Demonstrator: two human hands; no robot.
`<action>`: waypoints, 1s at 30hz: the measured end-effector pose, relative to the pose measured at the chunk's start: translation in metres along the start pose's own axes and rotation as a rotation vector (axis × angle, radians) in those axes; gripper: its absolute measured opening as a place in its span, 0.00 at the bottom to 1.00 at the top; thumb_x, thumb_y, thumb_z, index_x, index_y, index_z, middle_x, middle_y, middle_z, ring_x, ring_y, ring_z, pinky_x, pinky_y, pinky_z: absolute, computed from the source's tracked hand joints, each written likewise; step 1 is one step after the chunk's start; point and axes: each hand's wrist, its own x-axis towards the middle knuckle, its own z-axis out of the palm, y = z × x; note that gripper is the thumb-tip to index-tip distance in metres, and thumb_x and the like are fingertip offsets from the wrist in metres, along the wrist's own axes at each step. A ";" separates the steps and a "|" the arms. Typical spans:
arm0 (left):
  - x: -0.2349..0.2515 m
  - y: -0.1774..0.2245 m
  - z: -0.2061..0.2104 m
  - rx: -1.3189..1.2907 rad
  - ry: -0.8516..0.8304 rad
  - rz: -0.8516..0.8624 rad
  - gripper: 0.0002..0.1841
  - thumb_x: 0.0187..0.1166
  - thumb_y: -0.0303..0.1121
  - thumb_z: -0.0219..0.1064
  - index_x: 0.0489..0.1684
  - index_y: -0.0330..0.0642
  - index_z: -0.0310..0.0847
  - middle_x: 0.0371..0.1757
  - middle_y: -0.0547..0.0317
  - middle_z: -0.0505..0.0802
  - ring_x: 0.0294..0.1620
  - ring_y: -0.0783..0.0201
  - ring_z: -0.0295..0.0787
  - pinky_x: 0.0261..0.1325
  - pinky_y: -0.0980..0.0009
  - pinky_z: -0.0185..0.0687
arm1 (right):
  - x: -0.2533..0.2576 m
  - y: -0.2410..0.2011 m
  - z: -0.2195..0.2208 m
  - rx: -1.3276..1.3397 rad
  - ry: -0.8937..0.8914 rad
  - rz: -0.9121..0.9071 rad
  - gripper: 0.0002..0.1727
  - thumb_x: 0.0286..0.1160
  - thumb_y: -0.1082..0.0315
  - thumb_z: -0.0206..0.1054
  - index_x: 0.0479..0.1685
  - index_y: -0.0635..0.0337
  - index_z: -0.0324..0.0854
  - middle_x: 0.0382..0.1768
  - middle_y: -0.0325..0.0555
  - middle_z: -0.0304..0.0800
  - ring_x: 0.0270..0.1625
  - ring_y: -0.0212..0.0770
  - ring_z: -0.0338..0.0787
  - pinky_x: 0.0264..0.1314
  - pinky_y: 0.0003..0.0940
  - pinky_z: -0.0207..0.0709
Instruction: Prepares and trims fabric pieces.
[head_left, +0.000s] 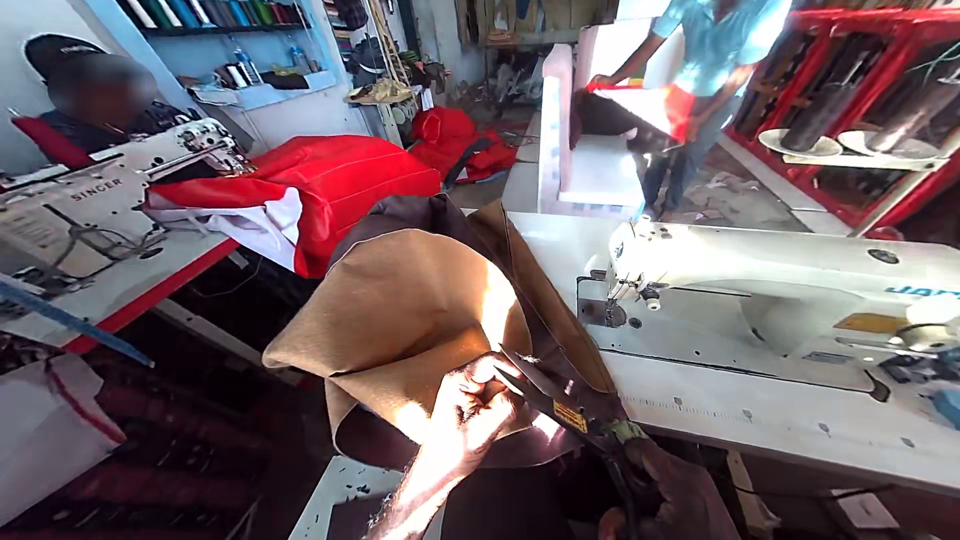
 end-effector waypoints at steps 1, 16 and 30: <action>0.000 0.000 0.000 -0.001 0.000 -0.006 0.06 0.75 0.28 0.68 0.43 0.44 0.90 0.35 0.69 0.93 0.35 0.79 0.86 0.41 0.79 0.84 | 0.000 0.000 -0.001 -0.004 -0.004 -0.002 0.34 0.51 0.38 0.85 0.37 0.62 0.84 0.27 0.51 0.90 0.26 0.45 0.89 0.27 0.47 0.82; -0.001 0.004 -0.001 -0.011 -0.058 -0.107 0.06 0.75 0.26 0.69 0.44 0.40 0.90 0.38 0.67 0.94 0.38 0.77 0.89 0.44 0.77 0.86 | -0.003 0.009 0.005 -0.114 0.076 -0.050 0.35 0.54 0.32 0.79 0.35 0.60 0.85 0.21 0.49 0.87 0.21 0.43 0.87 0.20 0.44 0.79; -0.002 -0.002 0.002 0.026 -0.039 -0.168 0.05 0.80 0.30 0.69 0.43 0.40 0.90 0.34 0.67 0.92 0.33 0.77 0.85 0.38 0.79 0.82 | -0.020 0.019 -0.003 -0.026 0.096 0.142 0.30 0.57 0.40 0.82 0.33 0.63 0.86 0.22 0.50 0.88 0.23 0.44 0.88 0.25 0.47 0.81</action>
